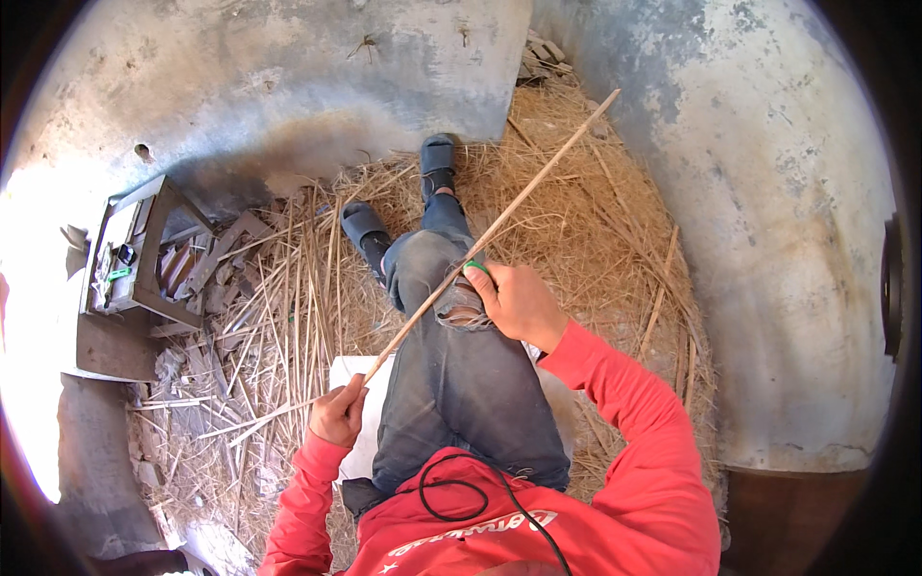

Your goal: The person uses a small green folding knife to shave thin strips of wood from a long, thin stick while sitting on a straw-covered floor. The person repeatedly runs the blade along the stick, removing bark and smoothing the surface.

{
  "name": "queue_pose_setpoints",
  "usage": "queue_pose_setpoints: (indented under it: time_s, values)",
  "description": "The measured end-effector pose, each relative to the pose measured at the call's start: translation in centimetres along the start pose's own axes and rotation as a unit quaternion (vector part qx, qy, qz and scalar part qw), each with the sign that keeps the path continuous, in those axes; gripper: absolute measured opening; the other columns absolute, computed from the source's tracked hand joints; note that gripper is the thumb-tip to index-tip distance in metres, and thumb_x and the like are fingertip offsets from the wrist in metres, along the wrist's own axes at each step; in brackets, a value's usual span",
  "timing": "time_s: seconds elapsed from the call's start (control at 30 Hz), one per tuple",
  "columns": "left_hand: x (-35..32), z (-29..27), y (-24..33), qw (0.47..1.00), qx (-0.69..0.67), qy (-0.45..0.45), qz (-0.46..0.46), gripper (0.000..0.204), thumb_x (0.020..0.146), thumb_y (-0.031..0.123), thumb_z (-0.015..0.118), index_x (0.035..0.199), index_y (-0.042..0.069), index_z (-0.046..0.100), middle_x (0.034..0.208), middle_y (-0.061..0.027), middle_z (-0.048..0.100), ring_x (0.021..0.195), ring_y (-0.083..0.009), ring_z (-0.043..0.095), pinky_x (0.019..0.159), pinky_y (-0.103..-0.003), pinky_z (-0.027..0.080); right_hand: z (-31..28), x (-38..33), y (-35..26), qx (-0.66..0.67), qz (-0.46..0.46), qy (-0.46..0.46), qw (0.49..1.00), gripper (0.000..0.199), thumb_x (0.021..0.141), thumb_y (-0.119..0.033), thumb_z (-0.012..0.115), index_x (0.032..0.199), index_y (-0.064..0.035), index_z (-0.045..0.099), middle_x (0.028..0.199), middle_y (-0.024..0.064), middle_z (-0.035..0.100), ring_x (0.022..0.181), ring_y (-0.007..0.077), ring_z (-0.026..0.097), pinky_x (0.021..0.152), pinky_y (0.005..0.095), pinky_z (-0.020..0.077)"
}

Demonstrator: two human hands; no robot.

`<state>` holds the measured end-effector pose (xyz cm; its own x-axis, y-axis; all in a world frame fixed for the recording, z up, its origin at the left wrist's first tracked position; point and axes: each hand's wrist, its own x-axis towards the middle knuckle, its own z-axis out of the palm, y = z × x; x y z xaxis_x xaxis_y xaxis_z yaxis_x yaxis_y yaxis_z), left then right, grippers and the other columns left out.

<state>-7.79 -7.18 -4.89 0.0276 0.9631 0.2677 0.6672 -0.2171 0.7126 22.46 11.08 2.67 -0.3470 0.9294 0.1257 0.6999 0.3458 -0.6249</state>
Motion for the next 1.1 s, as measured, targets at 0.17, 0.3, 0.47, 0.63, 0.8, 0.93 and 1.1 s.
queue_pose_setpoints:
  time_s: [0.17, 0.3, 0.47, 0.63, 0.8, 0.93, 1.1]
  values:
    - [1.0, -0.2, 0.9, 1.0, -0.001, 0.012, 0.005, 0.025, 0.093, 0.003, 0.07, 0.117, -0.003, 0.07, 0.068, -0.0182, 0.061, 0.053, -0.0325, 0.058, 0.051, -0.041, 0.044, -2.2, 1.4, 0.0, 0.029, 0.009, 0.05, 0.998, 0.056, 0.108, -0.047, 0.046, 0.09, 0.001, 0.069, 0.07, 0.0257, 0.064, 0.068, 0.0451, 0.065, 0.063, 0.0525, 0.0494]
    - [2.8, 0.5, 1.9, 0.999, -0.025, 0.027, 0.014, 0.023, 0.093, 0.004, 0.07, 0.115, -0.005, 0.071, 0.069, -0.0193, 0.063, 0.054, -0.0312, 0.061, 0.052, -0.04, 0.045, -6.1, 4.9, 3.4, -0.022, 0.063, 0.119, 0.991, 0.06, 0.108, -0.049, 0.045, 0.087, 0.0024, 0.069, 0.068, 0.0242, 0.063, 0.066, 0.0444, 0.064, 0.063, 0.0518, 0.0487]
    - [4.7, 1.2, 3.6, 0.999, -0.045, 0.008, -0.009, 0.023, 0.094, 0.004, 0.069, 0.114, -0.006, 0.07, 0.071, -0.022, 0.064, 0.058, -0.0336, 0.064, 0.055, -0.04, 0.047, -4.7, 5.1, 3.6, -0.067, 0.06, 0.074, 0.993, 0.059, 0.108, -0.047, 0.045, 0.086, 0.0021, 0.069, 0.069, 0.0261, 0.064, 0.066, 0.0468, 0.064, 0.062, 0.0536, 0.0483]
    - [4.5, 2.0, 4.1, 0.998, -0.05, 0.012, -0.028, 0.023, 0.095, 0.006, 0.068, 0.116, -0.005, 0.069, 0.072, -0.0227, 0.063, 0.06, -0.038, 0.064, 0.056, -0.042, 0.048, -1.8, 3.2, 2.5, -0.005, 0.029, 0.099, 0.995, 0.056, 0.108, -0.045, 0.045, 0.09, 0.002, 0.069, 0.071, 0.028, 0.065, 0.07, 0.0492, 0.064, 0.063, 0.0545, 0.0489]
    - [4.8, 2.3, 4.7, 0.997, -0.054, 0.011, -0.044, 0.023, 0.096, 0.007, 0.068, 0.116, -0.004, 0.069, 0.071, -0.0228, 0.063, 0.061, -0.0397, 0.064, 0.057, -0.043, 0.048, -0.7, 2.9, 2.3, 0.02, 0.034, 0.052, 0.998, 0.056, 0.108, -0.043, 0.047, 0.087, 0.0042, 0.066, 0.069, 0.0282, 0.06, 0.067, 0.0475, 0.061, 0.062, 0.0518, 0.0458]
    - [5.9, 2.8, 5.6, 0.997, -0.058, 0.021, -0.045, 0.022, 0.096, 0.009, 0.068, 0.114, -0.003, 0.07, 0.071, -0.0241, 0.063, 0.063, -0.0423, 0.064, 0.058, -0.045, 0.048, 1.3, 1.7, 1.7, -0.001, 0.023, 0.018, 1.0, 0.058, 0.107, -0.047, 0.046, 0.083, 0.0023, 0.067, 0.072, 0.0281, 0.064, 0.07, 0.0492, 0.064, 0.064, 0.0542, 0.0486]
    - [7.9, 3.4, 6.3, 0.997, -0.057, 0.016, -0.054, 0.021, 0.098, 0.015, 0.066, 0.112, -0.001, 0.07, 0.074, -0.0268, 0.064, 0.071, -0.0447, 0.066, 0.061, -0.048, 0.05, 1.4, 0.8, -0.2, 0.028, -0.002, -0.021, 0.999, 0.059, 0.107, -0.046, 0.047, 0.083, 0.0034, 0.068, 0.072, 0.0294, 0.064, 0.072, 0.0496, 0.064, 0.066, 0.0534, 0.0485]
